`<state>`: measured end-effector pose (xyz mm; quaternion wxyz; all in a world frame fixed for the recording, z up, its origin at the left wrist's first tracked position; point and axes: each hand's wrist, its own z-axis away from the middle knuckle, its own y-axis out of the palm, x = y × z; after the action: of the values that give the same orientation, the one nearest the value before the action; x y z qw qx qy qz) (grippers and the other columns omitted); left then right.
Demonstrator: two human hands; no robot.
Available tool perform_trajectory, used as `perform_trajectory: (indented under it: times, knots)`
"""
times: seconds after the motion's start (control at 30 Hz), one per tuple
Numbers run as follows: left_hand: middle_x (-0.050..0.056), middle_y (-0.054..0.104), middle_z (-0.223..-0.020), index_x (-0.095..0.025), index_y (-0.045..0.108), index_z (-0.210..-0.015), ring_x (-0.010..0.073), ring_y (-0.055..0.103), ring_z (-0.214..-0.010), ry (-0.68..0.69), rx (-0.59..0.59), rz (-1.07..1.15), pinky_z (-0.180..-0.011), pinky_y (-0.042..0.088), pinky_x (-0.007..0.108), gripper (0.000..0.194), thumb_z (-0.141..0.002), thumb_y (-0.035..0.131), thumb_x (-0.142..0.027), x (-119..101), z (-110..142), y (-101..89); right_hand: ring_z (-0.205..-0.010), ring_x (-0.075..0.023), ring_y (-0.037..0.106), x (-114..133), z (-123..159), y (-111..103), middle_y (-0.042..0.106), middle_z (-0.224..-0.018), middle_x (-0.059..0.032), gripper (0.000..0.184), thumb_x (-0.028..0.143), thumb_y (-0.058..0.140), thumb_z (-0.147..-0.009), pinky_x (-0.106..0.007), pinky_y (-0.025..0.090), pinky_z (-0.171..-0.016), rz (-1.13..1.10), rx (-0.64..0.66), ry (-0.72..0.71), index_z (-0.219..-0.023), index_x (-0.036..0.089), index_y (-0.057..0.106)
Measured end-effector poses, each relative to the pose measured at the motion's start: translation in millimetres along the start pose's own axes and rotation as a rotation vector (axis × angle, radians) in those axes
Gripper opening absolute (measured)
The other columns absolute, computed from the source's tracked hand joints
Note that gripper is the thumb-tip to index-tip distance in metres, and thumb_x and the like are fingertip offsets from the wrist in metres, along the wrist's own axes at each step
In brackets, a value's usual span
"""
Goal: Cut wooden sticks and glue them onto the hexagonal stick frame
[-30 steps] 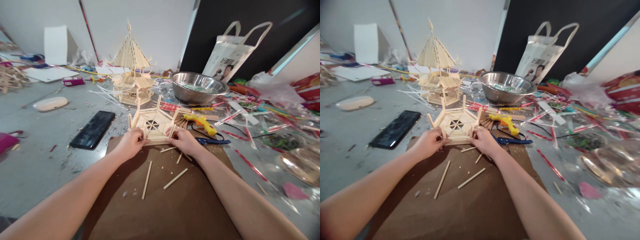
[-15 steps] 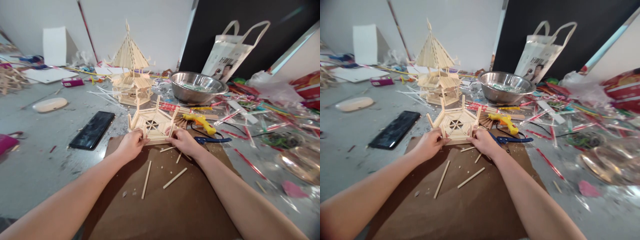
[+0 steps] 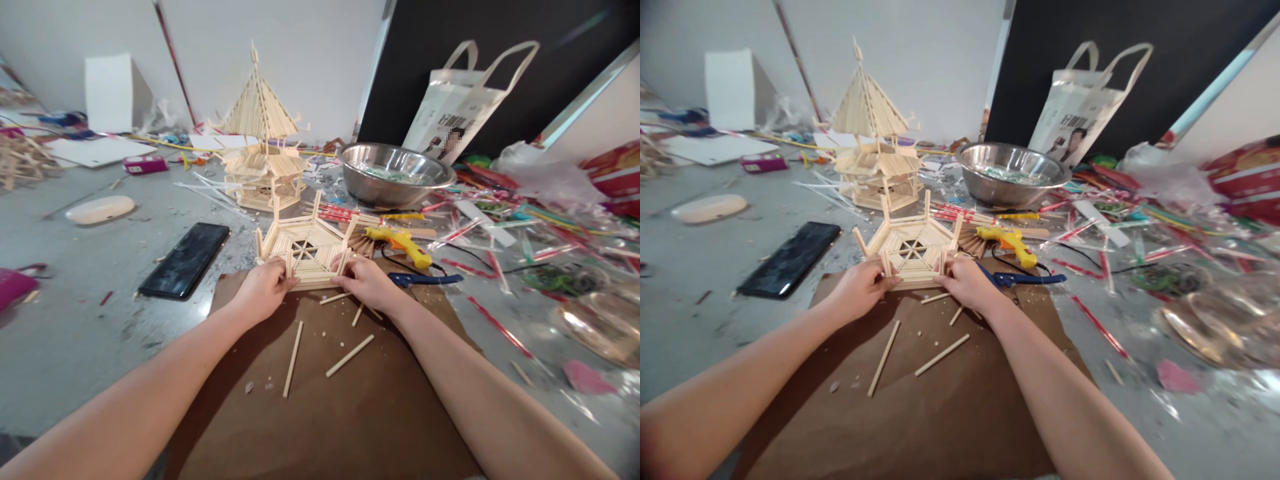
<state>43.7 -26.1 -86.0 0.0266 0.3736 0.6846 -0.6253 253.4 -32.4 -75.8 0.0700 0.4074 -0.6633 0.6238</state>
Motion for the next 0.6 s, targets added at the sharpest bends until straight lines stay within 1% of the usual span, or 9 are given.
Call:
perform_trajectory:
  times: [0.13, 0.33, 0.6]
  knots:
    - [0.002, 0.052, -0.07, -0.014, 0.054, -0.07, 0.0136, 0.05, -0.066, -0.015, 0.006, 0.02, -0.062, 0.037, 0.025, 0.017, -0.072, 0.047, -0.029, -1.4, -0.8, -3.1, -0.069, -0.0118, 0.05, 0.0, 0.4, -0.4, 0.054, -0.079, -0.0028, 0.007, 0.021, 0.052, -0.069, -0.024, 0.038, -0.066, -0.022, 0.014, 0.006, -0.072, 0.016, 0.054]
    - [0.0, 0.052, -0.064, -0.014, 0.056, -0.069, 0.0103, 0.049, -0.057, -0.048, 0.078, 0.098, -0.056, 0.037, 0.022, 0.017, -0.069, 0.05, -0.031, -1.0, -1.2, -8.4, -0.072, -0.0125, 0.05, -0.1, 0.4, -0.9, 0.054, -0.081, -0.0032, 0.008, 0.021, 0.052, -0.069, -0.025, 0.038, -0.068, -0.029, 0.027, 0.003, -0.074, 0.015, 0.055]
    - [-0.001, 0.053, -0.064, -0.015, 0.056, -0.068, 0.0089, 0.05, -0.053, -0.035, 0.068, 0.155, -0.054, 0.038, 0.021, 0.015, -0.069, 0.05, -0.029, 3.3, -0.8, -5.7, -0.074, -0.0133, 0.05, -1.4, -0.1, -0.6, 0.055, -0.08, -0.0029, 0.008, 0.022, 0.05, -0.071, -0.026, 0.037, -0.071, -0.049, 0.033, -0.01, -0.073, 0.016, 0.054]
